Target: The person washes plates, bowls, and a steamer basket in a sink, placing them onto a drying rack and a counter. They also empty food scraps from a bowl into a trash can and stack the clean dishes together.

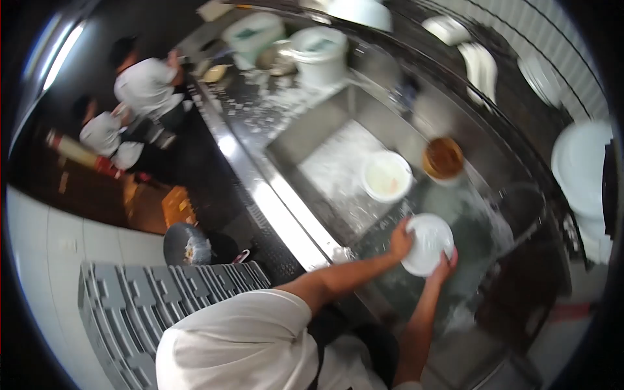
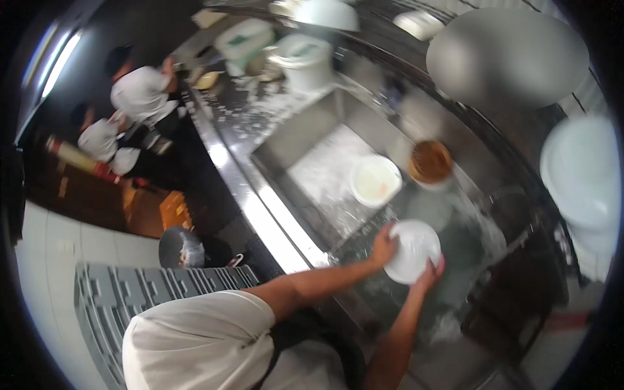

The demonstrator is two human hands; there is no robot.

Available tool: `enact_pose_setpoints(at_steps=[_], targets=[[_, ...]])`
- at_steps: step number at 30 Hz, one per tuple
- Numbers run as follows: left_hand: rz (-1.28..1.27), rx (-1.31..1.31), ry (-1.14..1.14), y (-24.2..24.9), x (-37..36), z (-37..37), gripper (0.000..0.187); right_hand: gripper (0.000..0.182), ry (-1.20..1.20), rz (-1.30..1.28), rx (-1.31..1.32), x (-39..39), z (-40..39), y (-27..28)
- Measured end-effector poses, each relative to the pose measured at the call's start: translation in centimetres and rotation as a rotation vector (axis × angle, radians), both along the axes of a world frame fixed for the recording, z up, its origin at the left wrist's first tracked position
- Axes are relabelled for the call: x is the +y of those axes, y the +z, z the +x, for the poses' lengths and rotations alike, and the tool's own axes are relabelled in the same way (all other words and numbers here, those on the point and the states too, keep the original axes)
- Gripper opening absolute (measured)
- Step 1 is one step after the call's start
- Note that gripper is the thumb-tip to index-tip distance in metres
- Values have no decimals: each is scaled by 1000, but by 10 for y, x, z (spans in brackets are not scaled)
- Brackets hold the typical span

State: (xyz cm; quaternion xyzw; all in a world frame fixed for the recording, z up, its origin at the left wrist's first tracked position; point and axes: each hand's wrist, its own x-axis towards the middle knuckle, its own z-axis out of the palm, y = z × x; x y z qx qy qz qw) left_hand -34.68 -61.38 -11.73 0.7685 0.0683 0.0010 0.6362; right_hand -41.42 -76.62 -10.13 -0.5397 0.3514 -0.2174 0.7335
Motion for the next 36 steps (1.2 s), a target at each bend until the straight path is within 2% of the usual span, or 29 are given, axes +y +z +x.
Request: enact_pose_setpoints(at_steps=[1,2,4,7,8,11,13,16,17,18,19,21,22,23,24,25,27,28,30,32,33,34,35,36], targets=[[-28,81,40,10,1,3,47,51,6,18,10,5,3,10],[-62,47,40,-4,4,6,47,51,2,32,28,11,10,16],[-93,208,-39,13,18,14,49,53,50,-5,78,22,19,40],[-272,370,-103,22,21,35,51,57,56,-72,214,28,21,58],[-266,315,-140,29,27,42,51,58,64,-85,262,33,24,60],[-253,121,-280,46,31,49,52,65,284,353,217,18,17,38],[-243,-63,-395,41,33,55,51,65,335,451,178,10,12,8],[61,62,-534,48,36,61,46,68,449,512,173,4,12,-37],[200,5,-440,25,30,63,39,70,446,485,214,-1,3,-53],[327,-43,-376,-10,24,61,34,69,446,413,267,-4,4,-63],[748,-42,-688,-52,21,74,27,68,446,219,331,-8,8,-84],[274,16,-793,-61,38,68,33,65,470,-504,619,-16,8,-101],[12,655,-568,14,40,60,37,64,453,-784,745,-16,-1,-102],[-57,308,-562,-93,34,54,39,62,421,-977,824,-12,0,-94],[-199,416,-411,-89,30,39,42,61,411,-1041,806,-7,5,-92],[-182,259,-506,-83,34,31,43,60,450,-960,714,-7,16,-94],[333,-99,-684,-105,26,18,44,56,528,-910,561,11,27,-100],[450,-116,-625,-88,23,10,45,53,563,-946,496,22,31,-106],[477,8,-515,-43,22,11,45,48,650,-1108,388,38,32,-108],[455,173,-468,-8,30,20,45,43,714,-1419,346,32,15,-82],[457,252,-458,3,34,27,46,41,647,-1491,352,28,11,-61],[460,331,-448,14,37,34,46,42,528,-1434,379,25,11,-23],[457,409,-432,17,40,45,47,43,414,-1377,401,20,11,-9],[469,408,-427,12,42,51,47,43,390,-1019,448,16,13,-7]])
